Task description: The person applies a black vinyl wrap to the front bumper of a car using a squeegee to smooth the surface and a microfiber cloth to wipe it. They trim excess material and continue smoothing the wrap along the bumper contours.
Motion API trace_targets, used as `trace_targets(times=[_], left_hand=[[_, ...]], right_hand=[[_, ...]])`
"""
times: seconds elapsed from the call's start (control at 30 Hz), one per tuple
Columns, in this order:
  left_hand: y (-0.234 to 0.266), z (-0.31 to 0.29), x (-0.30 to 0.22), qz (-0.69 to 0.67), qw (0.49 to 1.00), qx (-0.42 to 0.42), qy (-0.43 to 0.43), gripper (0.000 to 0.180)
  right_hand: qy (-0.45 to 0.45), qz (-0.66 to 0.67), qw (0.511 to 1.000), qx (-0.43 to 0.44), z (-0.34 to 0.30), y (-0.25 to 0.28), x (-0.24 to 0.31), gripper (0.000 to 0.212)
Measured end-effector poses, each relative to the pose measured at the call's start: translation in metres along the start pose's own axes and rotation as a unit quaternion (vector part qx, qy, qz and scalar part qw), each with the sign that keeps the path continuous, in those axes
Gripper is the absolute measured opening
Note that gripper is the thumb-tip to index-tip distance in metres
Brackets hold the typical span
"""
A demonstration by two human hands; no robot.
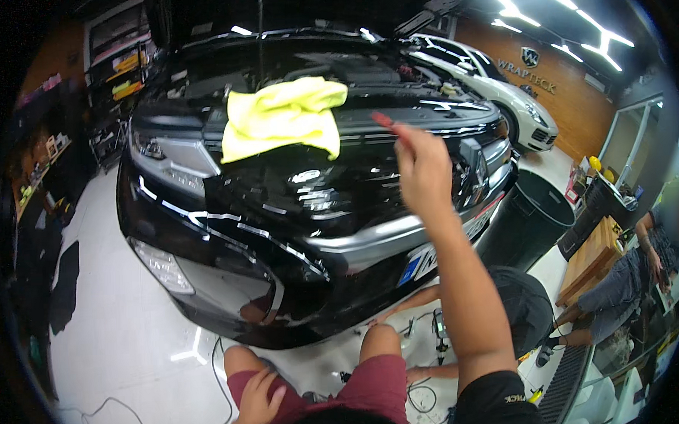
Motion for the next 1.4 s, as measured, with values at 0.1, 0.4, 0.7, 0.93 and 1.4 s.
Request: trace_targets(times=[0.1, 0.4, 0.7, 0.93, 1.4], left_hand=[[-0.038, -0.059, 0.036, 0.178, 0.983, -0.019, 0.041, 0.053], [-0.059, -0.076, 0.1, 0.028, 0.98, -0.152, 0.121, 0.069], [-0.057, -0.133, 0.103, -0.07, 0.953, -0.158, 0.249, 0.075], [-0.057, -0.129, 0.115, -0.141, 0.954, -0.177, 0.194, 0.068], [-0.081, -0.193, 0.124, -0.125, 0.945, -0.111, 0.28, 0.065]], right_hand=[[0.046, -0.129, 0.987, 0.083, 0.07, -0.036, -0.103, 0.026], [-0.08, -0.137, 0.949, 0.271, 0.099, -0.124, -0.098, 0.044], [-0.201, 0.217, 0.915, 0.274, -0.259, 0.041, 0.017, 0.042], [-0.299, -0.082, 0.843, 0.439, -0.554, 0.103, 0.07, 0.042], [-0.803, 0.295, 0.377, 0.355, -0.701, 0.148, 0.042, 0.076]])
Point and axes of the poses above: each hand's wrist, its own z-axis towards the middle knuckle, its own y-axis out of the back of the hand, x = y × z, the point moved 7 cm from there along z, towards the middle knuckle, and after that the axes turned 3 degrees about -z, right-handed, at the moved point
